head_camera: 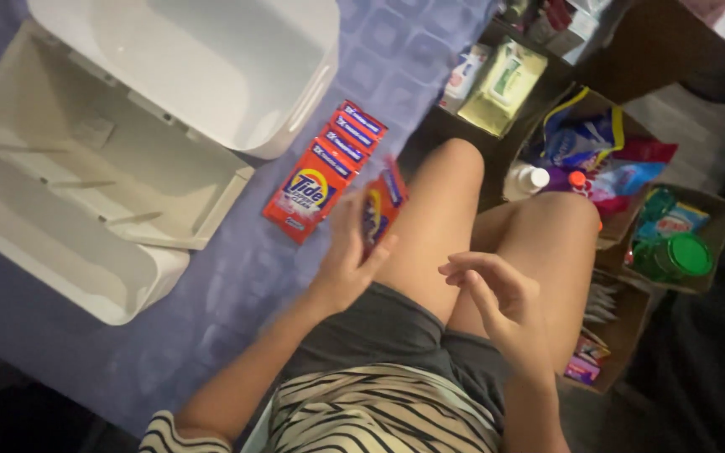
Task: Organizes and counts various laundry detergent sachets into storage containers.
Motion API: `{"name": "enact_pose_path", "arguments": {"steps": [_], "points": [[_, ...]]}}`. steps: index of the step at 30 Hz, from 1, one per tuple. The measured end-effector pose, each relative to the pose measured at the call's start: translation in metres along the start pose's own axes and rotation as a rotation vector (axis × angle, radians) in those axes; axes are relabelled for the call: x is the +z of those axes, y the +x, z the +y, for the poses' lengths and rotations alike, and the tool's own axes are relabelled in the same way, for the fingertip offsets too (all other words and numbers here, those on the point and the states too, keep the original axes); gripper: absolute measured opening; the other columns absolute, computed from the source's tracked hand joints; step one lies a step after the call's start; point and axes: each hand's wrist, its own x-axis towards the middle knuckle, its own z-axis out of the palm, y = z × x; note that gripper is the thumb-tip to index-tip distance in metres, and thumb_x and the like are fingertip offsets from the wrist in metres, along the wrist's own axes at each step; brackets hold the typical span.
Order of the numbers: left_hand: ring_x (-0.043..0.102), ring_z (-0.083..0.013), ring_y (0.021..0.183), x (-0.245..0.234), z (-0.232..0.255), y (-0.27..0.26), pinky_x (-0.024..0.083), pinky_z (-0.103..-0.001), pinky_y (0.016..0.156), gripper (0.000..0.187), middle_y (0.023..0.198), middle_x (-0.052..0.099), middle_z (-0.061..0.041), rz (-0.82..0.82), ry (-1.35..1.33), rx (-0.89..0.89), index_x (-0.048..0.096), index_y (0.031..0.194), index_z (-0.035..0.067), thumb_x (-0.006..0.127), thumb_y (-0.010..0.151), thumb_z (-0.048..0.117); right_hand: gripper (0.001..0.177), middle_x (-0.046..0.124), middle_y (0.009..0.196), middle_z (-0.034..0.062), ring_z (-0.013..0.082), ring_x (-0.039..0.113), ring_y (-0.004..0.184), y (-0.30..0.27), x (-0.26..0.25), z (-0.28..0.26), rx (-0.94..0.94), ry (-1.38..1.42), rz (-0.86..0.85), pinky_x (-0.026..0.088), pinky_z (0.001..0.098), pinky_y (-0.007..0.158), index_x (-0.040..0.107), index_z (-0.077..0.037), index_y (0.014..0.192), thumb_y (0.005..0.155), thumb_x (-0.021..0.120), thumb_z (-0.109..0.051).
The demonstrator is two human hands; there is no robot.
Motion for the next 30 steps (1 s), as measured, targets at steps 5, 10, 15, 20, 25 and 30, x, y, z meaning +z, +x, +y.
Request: {"name": "enact_pose_path", "arguments": {"steps": [5, 10, 15, 20, 25, 30], "points": [[0.046, -0.0449, 0.131, -0.036, -0.009, 0.004, 0.038, -0.056, 0.112, 0.088, 0.141, 0.044, -0.024, 0.242, 0.349, -0.053, 0.034, 0.153, 0.0, 0.083, 0.087, 0.031, 0.022, 0.077, 0.103, 0.0122, 0.0174, 0.072, 0.097, 0.016, 0.014, -0.002, -0.027, -0.1, -0.067, 0.058, 0.0306, 0.089, 0.069, 0.006, 0.116, 0.101, 0.057, -0.005], [0.049, -0.0405, 0.124, -0.055, -0.028, -0.003, 0.044, -0.055, 0.104, 0.089, 0.134, 0.048, -0.021, 0.246, 0.546, -0.152, 0.04, 0.154, 0.002, 0.086, 0.084, 0.032, 0.024, 0.078, 0.102, 0.0116, 0.0165, 0.074, 0.096, 0.025, 0.027, 0.001, -0.031, -0.164, -0.099, 0.059, 0.0296, 0.086, 0.069, 0.005, 0.117, 0.099, 0.059, -0.006], [0.048, -0.0391, 0.122, -0.058, -0.047, -0.009, 0.043, -0.055, 0.103, 0.093, 0.134, 0.048, -0.02, 0.218, 0.621, -0.223, 0.04, 0.154, 0.005, 0.087, 0.079, 0.033, 0.023, 0.078, 0.103, 0.0119, 0.0167, 0.073, 0.095, 0.029, 0.035, 0.008, -0.073, -0.152, -0.124, 0.058, 0.03, 0.087, 0.069, 0.005, 0.118, 0.099, 0.06, -0.006], [0.047, -0.0409, 0.125, -0.058, -0.05, -0.007, 0.041, -0.055, 0.103, 0.102, 0.138, 0.048, -0.022, 0.218, 0.585, -0.25, 0.037, 0.153, 0.003, 0.088, 0.074, 0.041, 0.024, 0.078, 0.104, 0.0113, 0.0167, 0.072, 0.095, 0.033, 0.04, 0.009, -0.041, -0.175, -0.123, 0.057, 0.0297, 0.087, 0.07, 0.006, 0.117, 0.099, 0.06, -0.006], [0.048, -0.0423, 0.124, -0.056, -0.057, -0.009, 0.04, -0.056, 0.104, 0.103, 0.137, 0.051, -0.022, 0.222, 0.613, -0.288, 0.037, 0.153, 0.002, 0.087, 0.075, 0.045, 0.023, 0.079, 0.103, 0.0109, 0.0165, 0.072, 0.094, 0.036, 0.047, 0.001, -0.003, -0.217, -0.117, 0.056, 0.0294, 0.086, 0.071, 0.005, 0.116, 0.098, 0.06, -0.006], [0.049, -0.0404, 0.131, -0.053, -0.06, -0.012, 0.039, -0.053, 0.111, 0.103, 0.145, 0.053, -0.019, 0.289, 0.54, -0.166, 0.036, 0.155, 0.001, 0.088, 0.076, 0.042, 0.025, 0.079, 0.103, 0.0107, 0.0162, 0.073, 0.094, 0.037, 0.047, 0.0, 0.008, -0.22, -0.122, 0.057, 0.0292, 0.085, 0.07, 0.005, 0.118, 0.099, 0.059, -0.007]]}}
